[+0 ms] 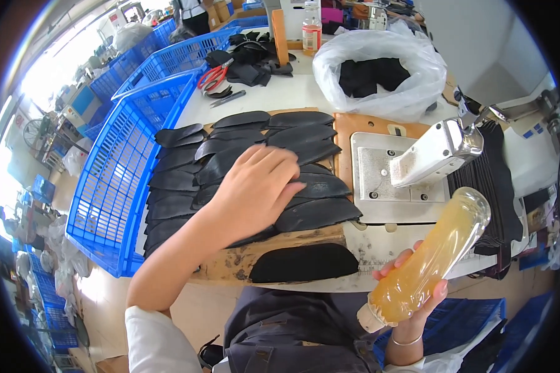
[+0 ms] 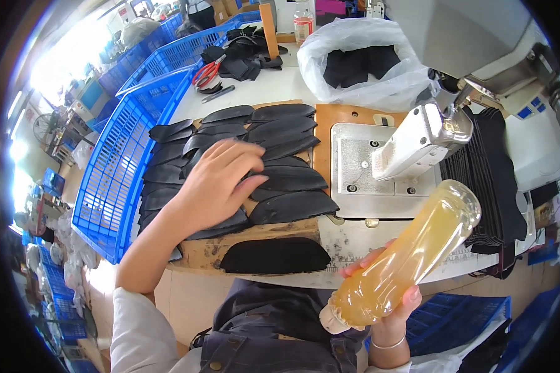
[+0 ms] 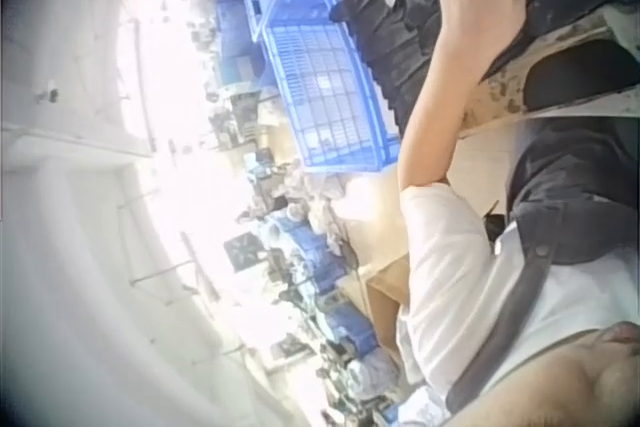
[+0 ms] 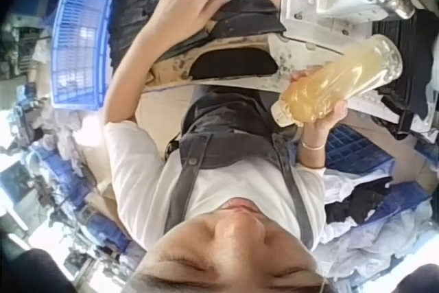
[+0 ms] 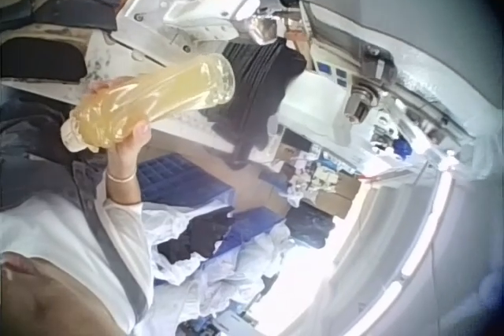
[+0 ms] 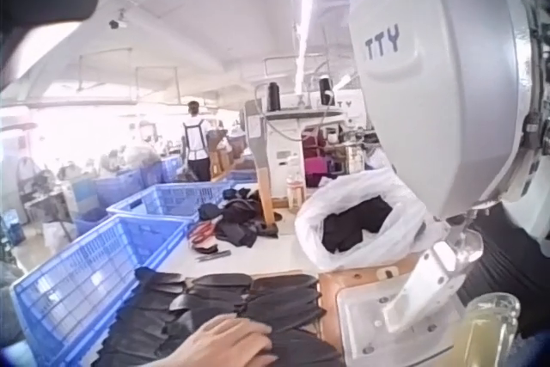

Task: Applying adhesive to black shoe components using a bottle with a brush applicator.

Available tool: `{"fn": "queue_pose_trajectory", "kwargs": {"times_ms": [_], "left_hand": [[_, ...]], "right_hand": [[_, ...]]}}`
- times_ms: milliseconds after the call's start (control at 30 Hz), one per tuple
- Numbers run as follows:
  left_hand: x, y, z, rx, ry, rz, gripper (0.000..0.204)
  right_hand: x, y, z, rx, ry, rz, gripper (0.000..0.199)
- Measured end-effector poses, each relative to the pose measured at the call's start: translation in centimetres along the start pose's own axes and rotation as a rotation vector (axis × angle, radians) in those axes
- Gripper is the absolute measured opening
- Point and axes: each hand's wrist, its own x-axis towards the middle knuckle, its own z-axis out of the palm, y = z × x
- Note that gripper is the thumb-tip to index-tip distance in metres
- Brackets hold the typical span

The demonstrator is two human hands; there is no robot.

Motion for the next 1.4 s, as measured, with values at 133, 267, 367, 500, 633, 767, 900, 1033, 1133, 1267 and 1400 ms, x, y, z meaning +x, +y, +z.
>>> {"fn": "queue_pose_trajectory", "kwargs": {"times_ms": [133,267,367,500,633,767,900,1033,1133,1267,1400], "left_hand": [[-6.7,1.8,-2.0,-0.143,0.084,0.004,0.016],[-12.5,3.5,-0.3,-0.213,0.114,-0.043,0.022],[-15.1,3.1,2.3,-0.202,0.238,0.002,0.024],[-16.4,2.6,4.2,-0.207,0.419,0.075,0.024],[-16.7,2.7,4.5,-0.227,0.453,0.071,0.023],[-16.7,2.6,3.9,-0.242,0.469,0.085,0.021],[-16.7,2.6,4.1,-0.208,0.445,0.061,0.024],[-16.8,2.5,4.9,-0.233,0.460,0.058,0.022],[-17.0,2.5,5.3,-0.198,0.454,0.005,0.022],[-16.7,2.7,5.1,-0.196,0.486,0.035,0.021],[-16.8,2.7,5.2,-0.225,0.477,0.035,0.021]], "right_hand": [[0.4,0.4,0.7,-0.067,-0.007,-0.052,0.076],[0.8,1.2,1.8,-0.031,-0.127,-0.116,0.083],[1.8,1.9,5.0,-0.197,-0.210,-0.207,0.084],[2.6,3.7,9.3,-0.482,-0.402,-0.263,0.087],[3.9,4.4,11.1,-0.849,-0.793,-0.349,0.078],[4.0,5.8,11.7,-1.023,-0.817,-0.344,0.068],[2.6,4.1,14.3,-1.202,-0.677,-0.210,0.069],[2.7,3.3,12.2,-1.172,-0.548,-0.331,0.069],[2.8,2.0,9.7,-1.824,-0.667,-0.758,0.072],[1.0,0.1,4.8,-1.242,-0.076,-0.575,0.072],[0.5,-0.4,5.9,-0.876,-0.005,-0.590,0.072]]}}
